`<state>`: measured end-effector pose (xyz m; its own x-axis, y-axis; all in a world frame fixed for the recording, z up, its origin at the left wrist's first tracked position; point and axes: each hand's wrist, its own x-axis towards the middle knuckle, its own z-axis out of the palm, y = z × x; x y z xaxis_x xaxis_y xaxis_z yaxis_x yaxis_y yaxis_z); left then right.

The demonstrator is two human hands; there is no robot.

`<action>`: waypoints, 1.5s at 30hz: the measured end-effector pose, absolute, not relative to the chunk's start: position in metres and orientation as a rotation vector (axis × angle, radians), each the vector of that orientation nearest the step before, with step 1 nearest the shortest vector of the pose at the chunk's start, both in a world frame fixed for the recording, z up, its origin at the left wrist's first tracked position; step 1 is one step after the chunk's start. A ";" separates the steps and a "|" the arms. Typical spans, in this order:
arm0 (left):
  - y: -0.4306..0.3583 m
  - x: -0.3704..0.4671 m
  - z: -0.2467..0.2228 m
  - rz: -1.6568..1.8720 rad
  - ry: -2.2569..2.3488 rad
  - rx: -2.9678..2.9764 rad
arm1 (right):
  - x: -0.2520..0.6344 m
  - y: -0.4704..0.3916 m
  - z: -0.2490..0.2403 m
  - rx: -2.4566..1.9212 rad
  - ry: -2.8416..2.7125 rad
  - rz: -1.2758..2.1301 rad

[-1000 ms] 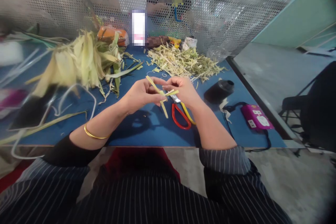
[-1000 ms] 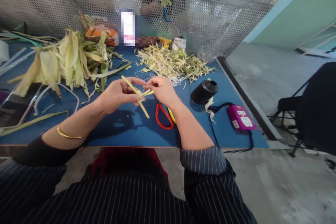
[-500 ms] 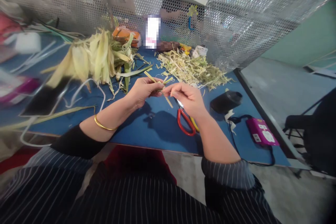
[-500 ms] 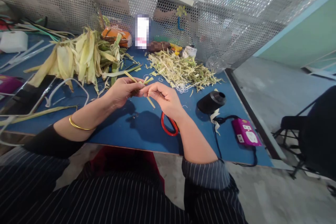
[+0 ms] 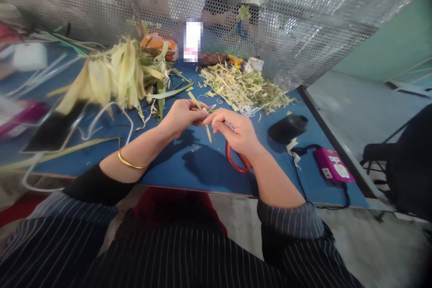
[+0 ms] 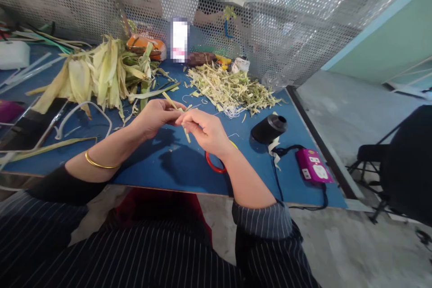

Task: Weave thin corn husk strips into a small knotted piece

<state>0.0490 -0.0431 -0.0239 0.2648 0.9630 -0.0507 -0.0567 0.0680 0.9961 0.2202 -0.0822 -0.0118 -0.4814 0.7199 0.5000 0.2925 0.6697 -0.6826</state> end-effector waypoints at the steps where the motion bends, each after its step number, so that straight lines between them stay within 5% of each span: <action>1: -0.044 0.049 -0.024 0.982 0.996 1.276 | 0.221 -0.081 -0.010 -0.772 -2.039 0.594; 6: -0.047 0.050 -0.027 0.936 0.991 1.499 | 0.227 -0.075 -0.002 -0.772 -1.955 0.430; 15: -0.064 0.057 -0.014 0.761 0.703 1.616 | 0.233 -0.056 -0.007 -0.927 -1.748 0.719; 23: -0.056 0.052 -0.015 1.064 0.858 1.476 | 0.243 -0.048 -0.028 -1.344 -1.940 0.684; 33: -0.040 0.046 -0.021 1.186 0.978 1.305 | 0.227 -0.076 -0.009 -0.797 -1.978 0.657; 45: -0.042 0.046 -0.028 1.095 1.136 1.618 | 0.216 -0.082 -0.018 -0.759 -2.183 0.528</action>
<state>0.0460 -0.0416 -0.0276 0.2030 0.9626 0.1793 0.2147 -0.2225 0.9510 0.2160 -0.0819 -0.0176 -0.5412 0.6617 0.5189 0.3512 0.7386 -0.5754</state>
